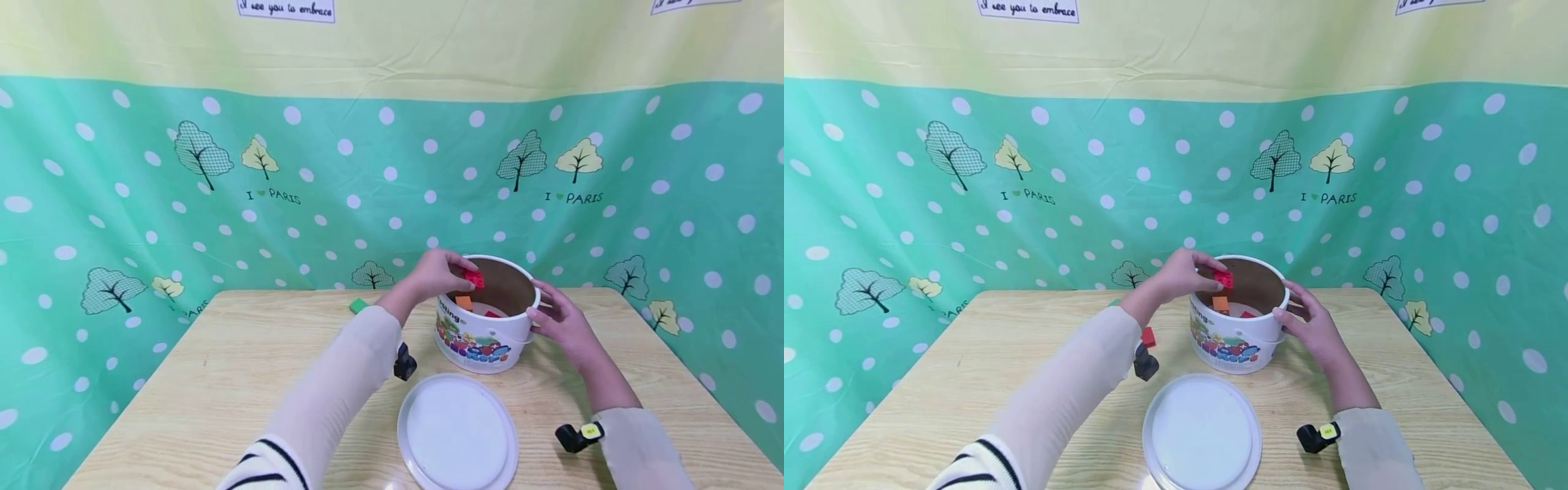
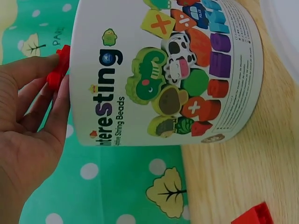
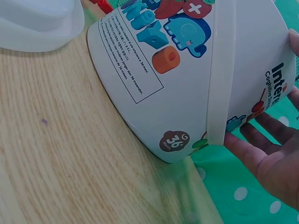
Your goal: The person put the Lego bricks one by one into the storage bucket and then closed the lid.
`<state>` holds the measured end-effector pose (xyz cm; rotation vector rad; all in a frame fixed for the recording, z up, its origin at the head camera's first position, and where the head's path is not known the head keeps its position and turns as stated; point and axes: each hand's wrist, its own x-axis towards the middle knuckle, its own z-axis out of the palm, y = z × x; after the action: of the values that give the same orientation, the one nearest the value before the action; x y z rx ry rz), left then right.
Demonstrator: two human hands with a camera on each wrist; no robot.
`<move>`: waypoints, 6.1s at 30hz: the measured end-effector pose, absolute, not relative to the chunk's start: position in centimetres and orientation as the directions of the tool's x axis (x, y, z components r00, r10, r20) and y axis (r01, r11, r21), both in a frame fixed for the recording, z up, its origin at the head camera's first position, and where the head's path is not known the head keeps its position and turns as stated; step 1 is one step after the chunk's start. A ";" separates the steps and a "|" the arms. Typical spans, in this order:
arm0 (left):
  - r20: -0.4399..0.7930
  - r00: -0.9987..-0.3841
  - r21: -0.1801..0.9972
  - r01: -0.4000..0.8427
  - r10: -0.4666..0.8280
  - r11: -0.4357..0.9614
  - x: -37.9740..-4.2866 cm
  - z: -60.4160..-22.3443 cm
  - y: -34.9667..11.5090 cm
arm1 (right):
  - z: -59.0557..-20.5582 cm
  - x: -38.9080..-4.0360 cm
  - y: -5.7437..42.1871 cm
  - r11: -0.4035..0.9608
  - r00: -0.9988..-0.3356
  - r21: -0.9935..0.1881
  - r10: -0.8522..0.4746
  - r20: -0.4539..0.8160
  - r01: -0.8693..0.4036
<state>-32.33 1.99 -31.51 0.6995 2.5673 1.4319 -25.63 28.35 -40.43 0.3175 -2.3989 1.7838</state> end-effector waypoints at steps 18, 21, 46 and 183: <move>0.191 -0.865 0.879 0.362 0.464 0.311 -32.7 -31.3 0.4 | -40.4 -25.6 28.3 0.280 -0.969 -0.928 -0.088 0.230 -0.246; 0.196 -0.869 0.886 0.356 0.455 0.298 -32.6 -31.1 -0.3 | -40.3 -25.5 28.3 0.281 -0.970 -0.928 -0.090 0.227 -0.243; 0.233 -0.857 0.889 0.379 0.460 0.255 -31.0 -32.7 -6.9 | -40.4 -25.6 28.3 0.286 -0.971 -0.928 -0.088 0.224 -0.240; 0.204 -0.912 0.908 0.311 0.355 0.280 -31.8 -38.1 -11.0 | -40.0 -25.4 28.5 0.285 -0.972 -0.930 -0.096 0.215 -0.234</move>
<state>-31.79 -10.98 -38.06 0.6466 2.4819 1.7466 -25.38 28.54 -39.99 0.3118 -2.4218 1.7845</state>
